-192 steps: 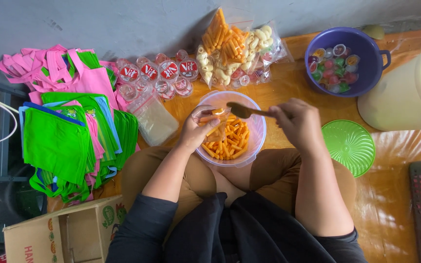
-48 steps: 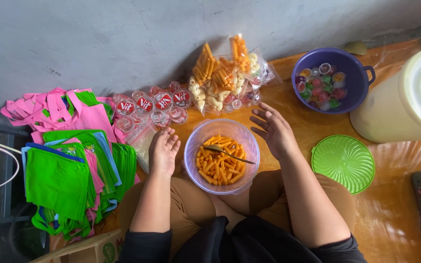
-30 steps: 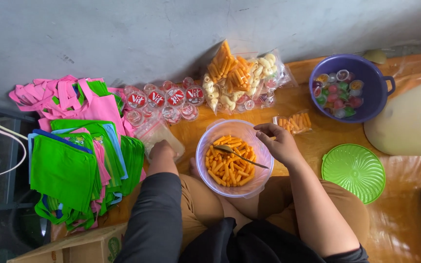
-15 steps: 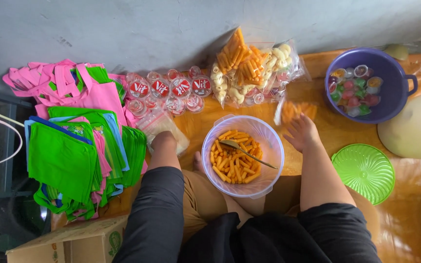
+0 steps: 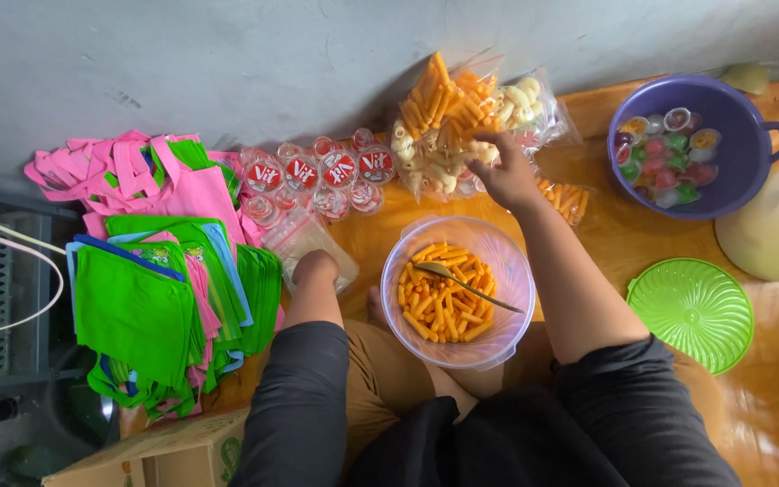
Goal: Scooping orange snacks from a bowl into small plastic bags using a spoon.
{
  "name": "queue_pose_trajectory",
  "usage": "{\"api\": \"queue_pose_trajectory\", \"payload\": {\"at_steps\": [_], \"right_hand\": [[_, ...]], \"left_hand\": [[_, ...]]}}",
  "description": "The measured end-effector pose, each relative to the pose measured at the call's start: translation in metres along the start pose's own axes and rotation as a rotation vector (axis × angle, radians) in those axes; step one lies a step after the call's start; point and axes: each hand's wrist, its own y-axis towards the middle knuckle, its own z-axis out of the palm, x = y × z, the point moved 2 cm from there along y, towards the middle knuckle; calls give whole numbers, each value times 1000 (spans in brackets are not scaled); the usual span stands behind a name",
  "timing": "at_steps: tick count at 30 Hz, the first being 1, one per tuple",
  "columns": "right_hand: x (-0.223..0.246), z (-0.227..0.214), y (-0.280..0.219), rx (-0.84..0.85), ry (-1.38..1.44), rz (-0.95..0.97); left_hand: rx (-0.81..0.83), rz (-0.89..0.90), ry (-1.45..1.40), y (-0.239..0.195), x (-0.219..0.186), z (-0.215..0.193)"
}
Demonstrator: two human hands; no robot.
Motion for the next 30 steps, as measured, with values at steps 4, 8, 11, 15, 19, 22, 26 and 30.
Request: {"api": "queue_pose_trajectory", "payload": {"at_steps": [4, 8, 11, 15, 19, 22, 26, 30], "right_hand": [[-23, -25, 2, -176, 247, 94], [-45, -59, -36, -155, 191, 204], [-37, -74, -100, -51, 256, 216], [-24, -88, -159, -49, 317, 156], [8, -73, -194, 10, 626, 74], [8, -34, -208, 282, 924, 110], [-18, 12, -186, 515, 975, -25], [-20, 20, -195, 398, 821, 47]], "left_hand": [[-99, -74, -189, -20, 8, -27], [-491, -27, -467, -59, 6, -59], [-772, 95, -654, -67, 3, -70], [-835, 574, -1115, -92, 6, -76], [1, 827, -1784, -208, -11, -75], [427, 974, -1878, -241, -15, -48], [586, 1033, -1739, -230, -29, 0], [308, 1041, -1618, -252, -34, 11]]}}
